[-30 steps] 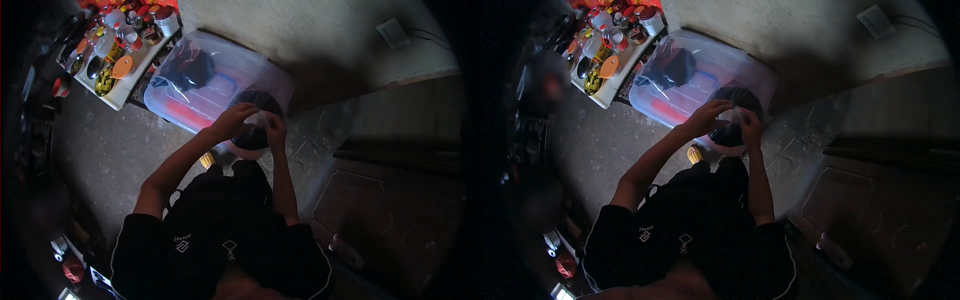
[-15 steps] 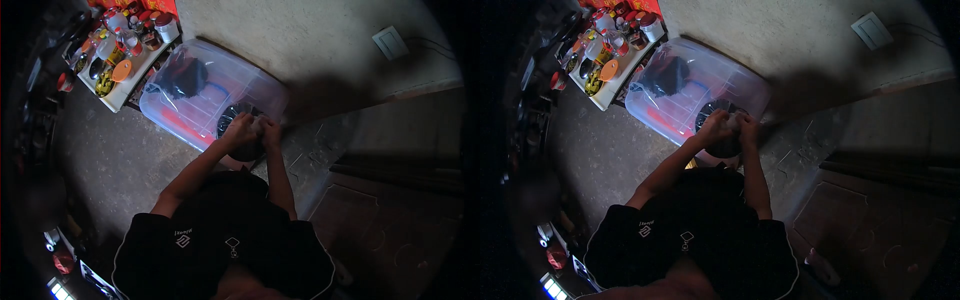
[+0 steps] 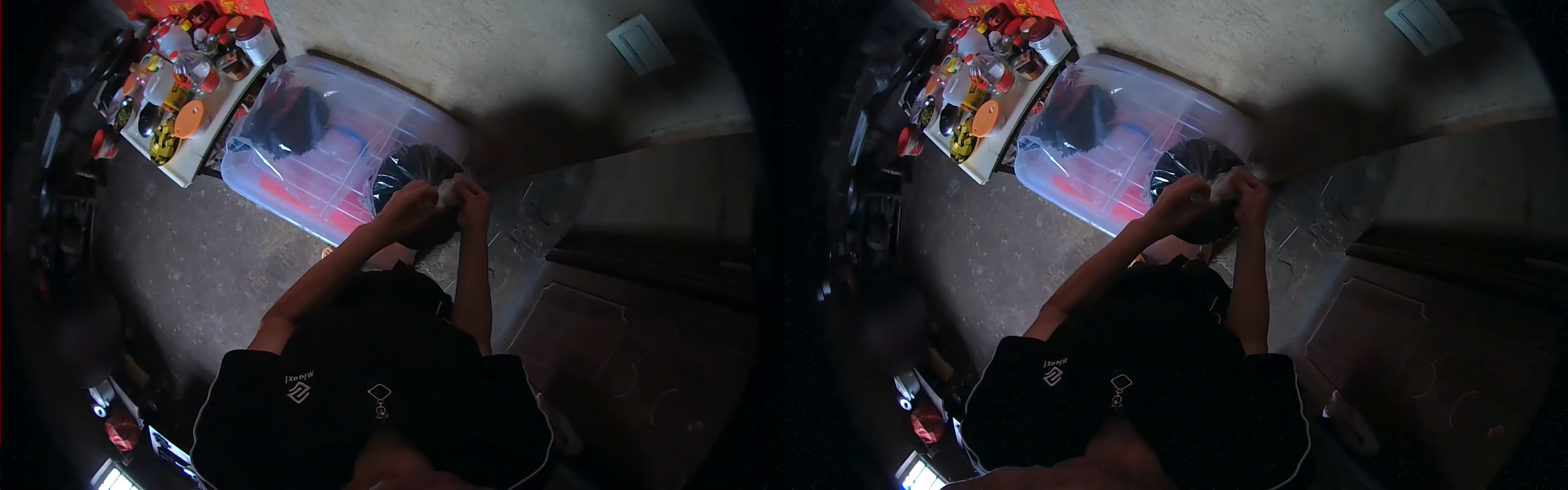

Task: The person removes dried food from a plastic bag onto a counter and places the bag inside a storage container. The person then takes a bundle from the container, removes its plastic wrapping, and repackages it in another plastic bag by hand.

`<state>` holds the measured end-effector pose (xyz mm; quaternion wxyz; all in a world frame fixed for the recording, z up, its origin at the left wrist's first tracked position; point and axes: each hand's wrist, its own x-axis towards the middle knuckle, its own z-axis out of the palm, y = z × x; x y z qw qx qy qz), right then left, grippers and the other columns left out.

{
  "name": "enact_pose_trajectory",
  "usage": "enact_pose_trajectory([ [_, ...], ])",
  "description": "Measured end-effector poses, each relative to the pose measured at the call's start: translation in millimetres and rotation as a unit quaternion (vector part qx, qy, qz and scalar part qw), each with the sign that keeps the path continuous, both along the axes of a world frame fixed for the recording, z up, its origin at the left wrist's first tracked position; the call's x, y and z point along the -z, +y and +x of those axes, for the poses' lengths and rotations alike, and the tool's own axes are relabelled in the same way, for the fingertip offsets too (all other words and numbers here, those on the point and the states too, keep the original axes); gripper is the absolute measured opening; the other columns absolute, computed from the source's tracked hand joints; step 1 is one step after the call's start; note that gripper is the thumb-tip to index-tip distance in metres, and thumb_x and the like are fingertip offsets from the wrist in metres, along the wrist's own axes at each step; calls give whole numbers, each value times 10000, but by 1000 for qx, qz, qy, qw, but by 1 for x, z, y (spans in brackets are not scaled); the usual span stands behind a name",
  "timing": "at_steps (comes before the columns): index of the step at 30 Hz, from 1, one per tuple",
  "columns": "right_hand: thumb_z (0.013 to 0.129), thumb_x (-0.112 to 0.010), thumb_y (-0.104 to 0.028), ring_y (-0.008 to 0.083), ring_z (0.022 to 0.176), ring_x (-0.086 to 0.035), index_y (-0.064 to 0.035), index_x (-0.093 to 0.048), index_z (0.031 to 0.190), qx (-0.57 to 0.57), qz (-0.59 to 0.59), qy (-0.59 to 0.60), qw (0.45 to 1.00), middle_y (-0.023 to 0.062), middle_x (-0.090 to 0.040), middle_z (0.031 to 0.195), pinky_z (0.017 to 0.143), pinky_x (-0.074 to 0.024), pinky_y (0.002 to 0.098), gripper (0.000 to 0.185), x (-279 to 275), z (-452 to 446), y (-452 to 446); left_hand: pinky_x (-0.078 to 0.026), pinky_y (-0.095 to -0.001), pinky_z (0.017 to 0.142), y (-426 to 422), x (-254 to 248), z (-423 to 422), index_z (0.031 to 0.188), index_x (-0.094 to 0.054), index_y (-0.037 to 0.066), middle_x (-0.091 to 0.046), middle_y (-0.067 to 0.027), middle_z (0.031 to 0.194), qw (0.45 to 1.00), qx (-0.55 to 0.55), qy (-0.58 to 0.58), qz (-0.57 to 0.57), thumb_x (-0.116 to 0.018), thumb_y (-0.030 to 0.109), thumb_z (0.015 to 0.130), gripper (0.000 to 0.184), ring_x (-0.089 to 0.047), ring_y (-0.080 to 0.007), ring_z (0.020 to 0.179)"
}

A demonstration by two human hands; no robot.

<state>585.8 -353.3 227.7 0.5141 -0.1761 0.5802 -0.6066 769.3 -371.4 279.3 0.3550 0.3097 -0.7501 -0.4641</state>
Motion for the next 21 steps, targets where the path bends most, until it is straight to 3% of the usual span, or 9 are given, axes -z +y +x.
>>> enact_pose_trajectory([
  [2, 782, -635, -10, 154, 885, -600, 21, -648, 993, 28, -5, 4, 1000, 80, -646, 976, 805, -478, 277, 214, -13, -12, 15, -468, -383, 691, 0, -6, -10, 866, -519, 34, -527, -115, 846, 998, 38, 23, -43, -656, 96, 743, 195, -558, -314, 814],
  [6, 799, -653, -100, 144, 864, -596, -5, -664, 1006, 62, -28, 170, 983, 65, -660, 945, 786, -471, 283, 228, -55, -24, 55, -463, -388, 691, 10, -37, -25, 861, -527, 44, -516, -117, 872, 992, 101, 28, -67, -630, 61, 731, 167, -538, -299, 827],
  [8, 801, -653, -107, 140, 875, -595, -13, -665, 1014, 83, -12, 229, 970, 67, -660, 959, 786, -468, 283, 233, -82, -24, 75, -478, -369, 684, 14, -50, -33, 913, -549, 66, -505, -126, 896, 954, 165, 9, -252, -600, 52, 724, 196, -522, -289, 834],
  [11, 815, -626, -88, 148, 885, -592, 10, -650, 1029, 164, 23, 301, 939, 83, -652, 983, 794, -466, 282, 236, -98, -27, 114, -494, -354, 674, 33, -42, -55, 950, -568, 82, -498, -118, 913, 936, 233, -38, -261, -586, 66, 716, 235, -509, -286, 833],
  [16, 851, -598, -181, 180, 866, -602, 23, -646, 1026, 310, 62, 281, 906, 102, -655, 961, 749, -483, 308, 273, -91, -29, 203, -499, -342, 567, 88, -57, -66, 927, -573, 96, -477, -82, 913, 918, 291, 41, -267, -565, 56, 738, 193, -486, -280, 915],
  [18, 869, -574, -222, 193, 868, -603, 15, -636, 1045, 197, 216, 523, 801, 110, -647, 971, 737, -488, 321, 302, -102, -28, 244, -500, -347, 565, 104, -58, -67, 922, -570, 99, -473, -82, 912, 915, 291, 54, -275, -564, 62, 740, 185, -482, -284, 924],
  [19, 869, -574, -222, 193, 868, -603, 15, -636, 1045, 186, 214, 524, 803, 110, -647, 971, 737, -488, 321, 302, -106, -30, 250, -508, -333, 572, 111, -60, -65, 924, -572, 80, -478, -90, 938, 915, 321, 74, -233, -572, 70, 735, 189, -490, -283, 937],
  [21, 875, -562, -234, 190, 879, -601, 2, -637, 1038, 305, 179, 337, 872, 111, -641, 979, 746, -489, 316, 296, -109, -30, 260, -516, -320, 580, 119, -61, -58, 926, -573, 61, -483, -98, 964, 916, 343, 89, -186, -581, 78, 729, 197, -499, -283, 950],
])
